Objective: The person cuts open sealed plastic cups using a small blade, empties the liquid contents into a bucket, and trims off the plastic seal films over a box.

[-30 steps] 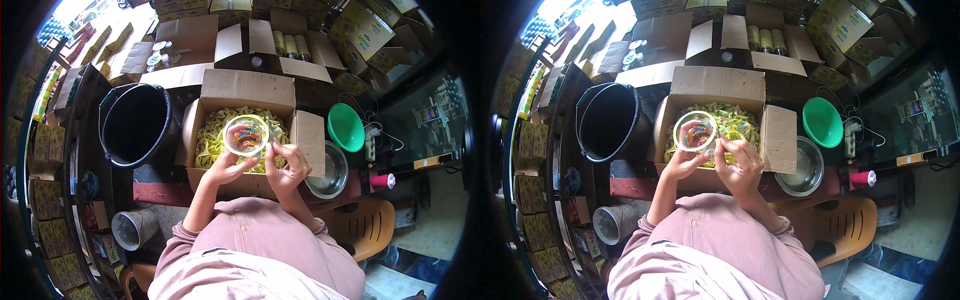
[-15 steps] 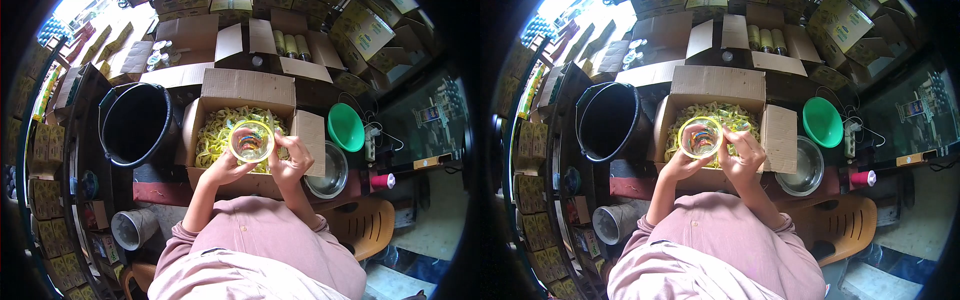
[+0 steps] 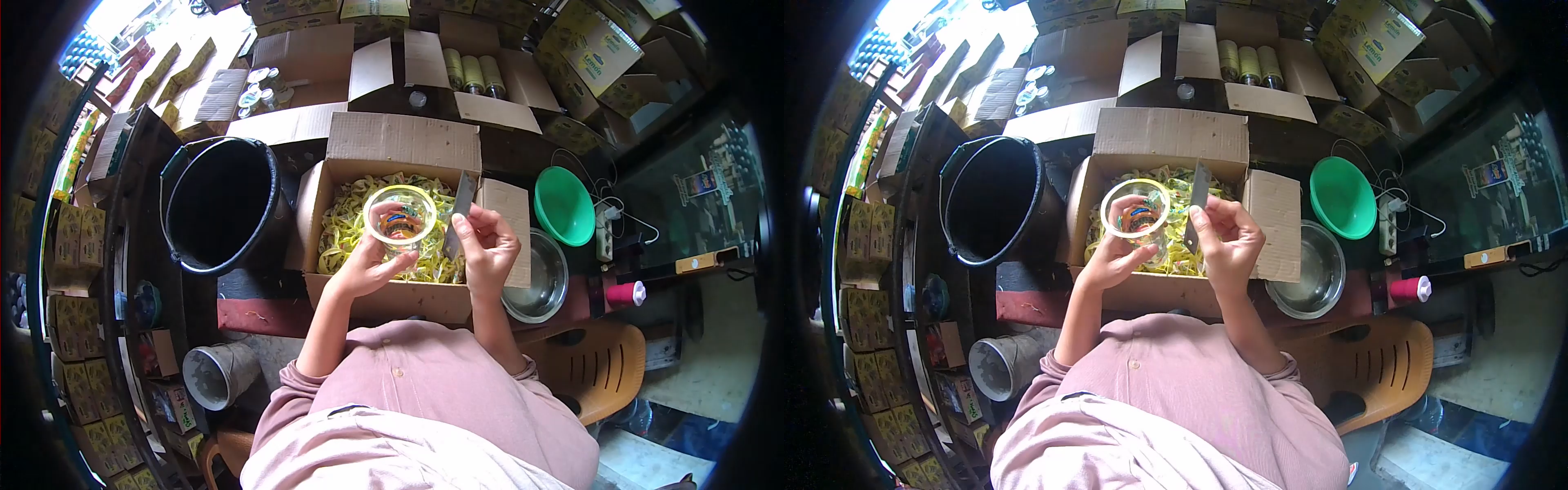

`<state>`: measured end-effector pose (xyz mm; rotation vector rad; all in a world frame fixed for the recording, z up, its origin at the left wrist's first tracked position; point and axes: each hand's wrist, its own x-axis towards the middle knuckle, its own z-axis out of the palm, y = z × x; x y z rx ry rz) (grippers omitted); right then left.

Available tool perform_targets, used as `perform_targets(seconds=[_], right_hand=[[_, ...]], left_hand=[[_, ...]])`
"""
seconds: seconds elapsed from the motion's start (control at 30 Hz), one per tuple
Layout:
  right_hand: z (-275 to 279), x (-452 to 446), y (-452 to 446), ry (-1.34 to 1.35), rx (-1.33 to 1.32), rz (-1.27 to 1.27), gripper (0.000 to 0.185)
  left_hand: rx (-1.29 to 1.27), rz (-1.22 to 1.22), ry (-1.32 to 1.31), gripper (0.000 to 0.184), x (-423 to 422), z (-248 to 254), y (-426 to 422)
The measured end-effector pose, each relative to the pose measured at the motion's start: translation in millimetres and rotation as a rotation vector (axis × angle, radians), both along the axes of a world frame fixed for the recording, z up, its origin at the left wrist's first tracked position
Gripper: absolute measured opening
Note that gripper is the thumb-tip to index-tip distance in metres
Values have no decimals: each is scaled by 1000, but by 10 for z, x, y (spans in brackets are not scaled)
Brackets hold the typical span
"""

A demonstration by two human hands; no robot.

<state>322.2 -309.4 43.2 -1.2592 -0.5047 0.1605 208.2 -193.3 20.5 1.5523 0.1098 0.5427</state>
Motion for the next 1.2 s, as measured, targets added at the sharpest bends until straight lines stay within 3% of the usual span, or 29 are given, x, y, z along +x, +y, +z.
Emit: perform_targets(seconds=[0.17,0.3,0.43,0.5,0.57,0.7,0.77,0.8,0.83,0.9,1.0,1.1,1.2], right_hand=[[-71,113,-57,226,93,106,19],[-156,398,-351,231,137,-42,22],[-589,1104,-1136,-81,-244,-647,40],[-1106,1395,-1582,-141,-368,-751,36],[-1585,1500,-1875,-160,-704,-790,31],[-2094,1463,-1987,-227,-1193,-682,23],[-2584,1742,-2117,44,-1149,-683,17],[-2727,1817,-2163,197,-1038,-636,24],[-2787,1792,-2185,-221,-1303,-519,31],[-2833,1798,-2158,-254,-1222,-502,34],[-3148,2093,-2250,454,-818,-586,30],[-2622,1888,-2128,100,-1181,-541,30],[-2456,1836,-2114,-76,-1243,-525,23]], left_hand=[[-121,30,-2,59,18,-79,13],[-216,53,58,56,9,-123,47],[-215,107,55,54,25,-206,54],[-267,90,40,54,26,-220,47],[-210,99,47,54,39,-226,51],[-205,91,71,53,21,-224,36],[-212,91,64,52,17,-232,41],[-252,73,71,52,11,-265,60],[-271,63,74,51,4,-263,60],[-292,54,67,50,-3,-256,63],[-286,64,58,51,-11,-286,74],[-309,75,73,48,-25,-273,76],[-322,82,80,47,-30,-298,120]])
